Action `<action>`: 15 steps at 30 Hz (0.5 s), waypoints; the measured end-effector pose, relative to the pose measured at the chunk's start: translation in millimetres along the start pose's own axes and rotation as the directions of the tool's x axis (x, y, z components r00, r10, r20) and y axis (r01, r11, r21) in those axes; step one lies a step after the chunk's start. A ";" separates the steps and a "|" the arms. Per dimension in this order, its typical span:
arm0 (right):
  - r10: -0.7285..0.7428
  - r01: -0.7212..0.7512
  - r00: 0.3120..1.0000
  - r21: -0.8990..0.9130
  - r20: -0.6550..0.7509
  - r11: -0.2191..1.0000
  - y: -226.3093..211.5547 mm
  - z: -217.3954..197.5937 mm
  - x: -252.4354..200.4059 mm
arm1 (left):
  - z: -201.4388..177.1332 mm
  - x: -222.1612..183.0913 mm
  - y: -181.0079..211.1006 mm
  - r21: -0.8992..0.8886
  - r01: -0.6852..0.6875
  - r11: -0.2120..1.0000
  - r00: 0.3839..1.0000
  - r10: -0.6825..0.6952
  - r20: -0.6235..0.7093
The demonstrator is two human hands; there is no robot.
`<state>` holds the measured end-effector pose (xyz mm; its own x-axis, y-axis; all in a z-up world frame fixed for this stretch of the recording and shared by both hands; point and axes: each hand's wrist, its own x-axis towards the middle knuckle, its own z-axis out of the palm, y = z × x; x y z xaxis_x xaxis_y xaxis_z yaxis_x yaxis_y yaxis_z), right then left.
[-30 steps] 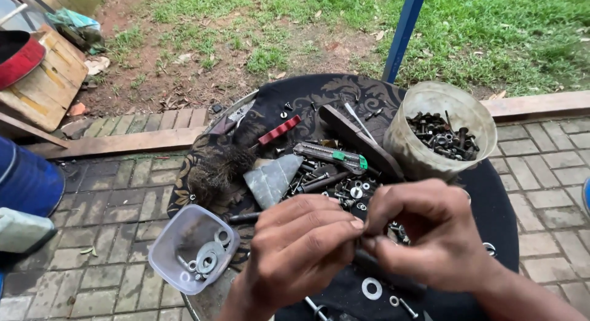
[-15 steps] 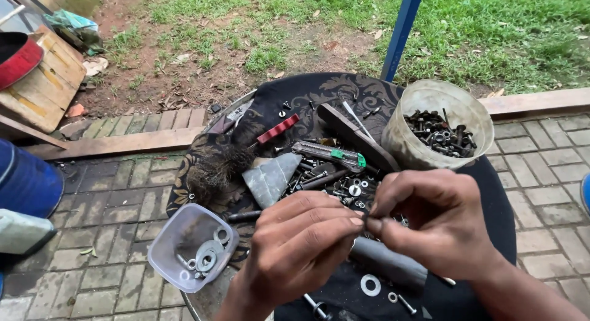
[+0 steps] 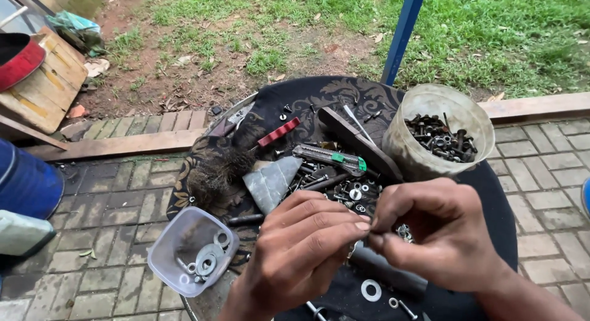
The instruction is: The person is sorting and inspecting various small mechanical parts including bolts, nuts, and washers on a table.
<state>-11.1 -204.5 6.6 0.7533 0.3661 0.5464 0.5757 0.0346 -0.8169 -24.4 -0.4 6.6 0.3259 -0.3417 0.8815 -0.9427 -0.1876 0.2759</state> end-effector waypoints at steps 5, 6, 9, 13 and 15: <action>0.002 -0.002 1.000 0.007 -0.026 1.000 -2.0 0.5 1.4 | -0.4 0.3 0.6 -0.001 0.004 1.000 1.000 -0.004 0.004; -0.011 0.011 1.000 -0.015 -0.008 1.000 -3.7 1.1 2.4 | -0.8 0.2 0.5 0.000 0.003 1.000 1.000 -0.003 0.006; 0.033 -0.032 0.997 0.005 -0.073 0.999 6.9 -4.1 -3.3 | -0.9 0.2 1.7 0.005 0.008 1.000 1.000 -0.008 0.010; 0.011 -0.008 0.998 0.043 -0.061 0.999 4.1 -2.3 -3.6 | -1.3 -0.1 2.7 0.001 0.013 1.000 1.000 -0.013 0.003; 0.037 -0.036 0.998 0.022 -0.044 0.999 3.2 -1.8 -2.5 | -1.9 -0.7 1.1 -0.021 0.011 1.000 1.000 -0.011 0.021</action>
